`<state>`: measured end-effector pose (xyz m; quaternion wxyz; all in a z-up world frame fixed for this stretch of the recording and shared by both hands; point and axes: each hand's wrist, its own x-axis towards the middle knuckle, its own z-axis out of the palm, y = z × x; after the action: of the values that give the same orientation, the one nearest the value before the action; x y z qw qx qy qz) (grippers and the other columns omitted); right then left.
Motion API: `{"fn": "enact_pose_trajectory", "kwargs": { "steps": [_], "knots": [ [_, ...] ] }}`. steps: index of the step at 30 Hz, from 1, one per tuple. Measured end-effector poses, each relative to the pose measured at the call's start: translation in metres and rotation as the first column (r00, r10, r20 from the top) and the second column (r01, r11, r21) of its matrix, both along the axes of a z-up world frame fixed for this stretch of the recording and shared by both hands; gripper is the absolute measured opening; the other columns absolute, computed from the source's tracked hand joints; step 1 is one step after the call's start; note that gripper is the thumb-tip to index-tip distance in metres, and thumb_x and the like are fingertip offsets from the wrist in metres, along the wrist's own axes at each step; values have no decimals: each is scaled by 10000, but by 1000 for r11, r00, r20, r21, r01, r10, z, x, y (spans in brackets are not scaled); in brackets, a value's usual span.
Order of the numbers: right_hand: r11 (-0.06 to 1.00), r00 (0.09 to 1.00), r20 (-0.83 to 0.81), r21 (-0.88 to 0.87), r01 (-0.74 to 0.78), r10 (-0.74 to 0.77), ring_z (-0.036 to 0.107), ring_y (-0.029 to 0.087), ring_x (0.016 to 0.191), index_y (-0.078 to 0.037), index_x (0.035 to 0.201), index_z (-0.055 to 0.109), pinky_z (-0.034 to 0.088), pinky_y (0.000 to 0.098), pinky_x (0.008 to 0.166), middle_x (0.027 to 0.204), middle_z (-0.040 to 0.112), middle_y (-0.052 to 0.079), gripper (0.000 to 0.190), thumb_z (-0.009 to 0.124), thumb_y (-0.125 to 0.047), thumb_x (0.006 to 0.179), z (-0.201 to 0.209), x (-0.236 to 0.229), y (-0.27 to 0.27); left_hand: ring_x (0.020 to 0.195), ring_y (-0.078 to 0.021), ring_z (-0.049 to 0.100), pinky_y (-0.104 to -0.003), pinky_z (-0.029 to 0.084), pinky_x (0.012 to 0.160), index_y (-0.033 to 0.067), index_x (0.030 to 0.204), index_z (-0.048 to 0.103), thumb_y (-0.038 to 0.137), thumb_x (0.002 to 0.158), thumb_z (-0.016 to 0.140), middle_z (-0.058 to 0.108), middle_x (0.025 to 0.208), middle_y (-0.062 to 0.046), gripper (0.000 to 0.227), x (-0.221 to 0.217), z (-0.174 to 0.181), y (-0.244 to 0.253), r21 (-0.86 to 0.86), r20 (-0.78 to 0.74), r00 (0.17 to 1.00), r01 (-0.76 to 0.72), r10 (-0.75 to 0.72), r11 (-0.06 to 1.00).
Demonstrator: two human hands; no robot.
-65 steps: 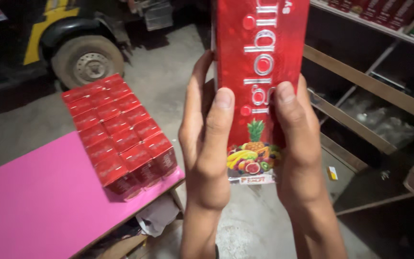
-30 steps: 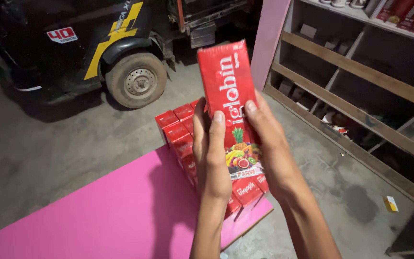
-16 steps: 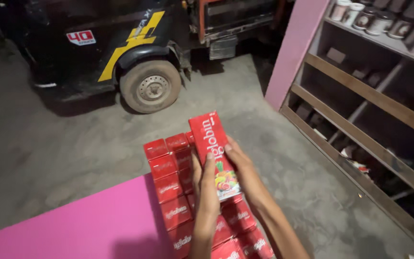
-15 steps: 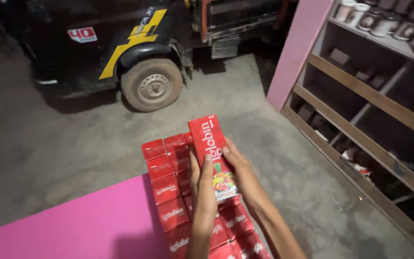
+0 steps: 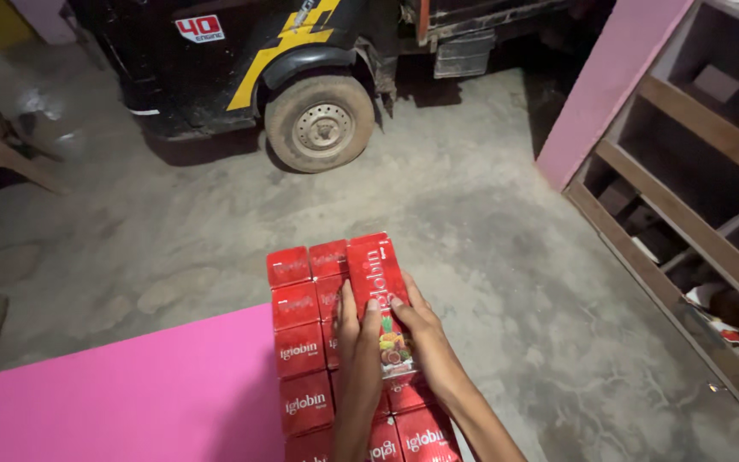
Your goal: The person takes red syrup boxes from a wooden shelf by hand and stacks them onto a pink table, then rearranges the boxes to form a neat block.
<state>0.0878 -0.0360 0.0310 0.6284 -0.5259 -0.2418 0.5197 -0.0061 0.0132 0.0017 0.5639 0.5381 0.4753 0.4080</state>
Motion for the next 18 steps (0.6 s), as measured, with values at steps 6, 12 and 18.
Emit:
{"fn": "enact_pose_trajectory", "kwargs": {
  "steps": [6, 12, 18],
  "knots": [
    [995, 987, 149, 94, 45, -59, 443, 228, 1445, -102, 1594, 299, 317, 317, 1159, 1605, 440, 136, 698, 485, -298, 950, -15, -3, 3, 1528, -256, 296, -387, 269, 1193, 109, 1590, 297, 378, 989, 479, 278, 1669, -124, 683, -10, 2, -3, 13, 7, 995, 96, -96, 995],
    [990, 965, 254, -104, 93, -64, 438, 261, 1418, -189, 1608, 322, 294, 337, 1167, 1515, 434, 168, 699, 477, -330, 941, -9, -3, 2, 1474, -256, 386, -388, 342, 1152, 138, 1597, 294, 402, 990, 454, 329, 1631, -121, 680, -10, 10, -3, -1, -7, 996, 86, -86, 996],
    [990, 925, 378, -110, 86, -38, 407, 270, 1431, -176, 1599, 342, 261, 354, 1179, 1509, 445, 172, 687, 477, -322, 942, -6, -2, 1, 1455, -236, 407, -381, 355, 1137, 147, 1589, 294, 385, 996, 446, 342, 1624, -99, 657, -11, 10, -3, -14, -22, 995, 97, -97, 995]
  ]
}}
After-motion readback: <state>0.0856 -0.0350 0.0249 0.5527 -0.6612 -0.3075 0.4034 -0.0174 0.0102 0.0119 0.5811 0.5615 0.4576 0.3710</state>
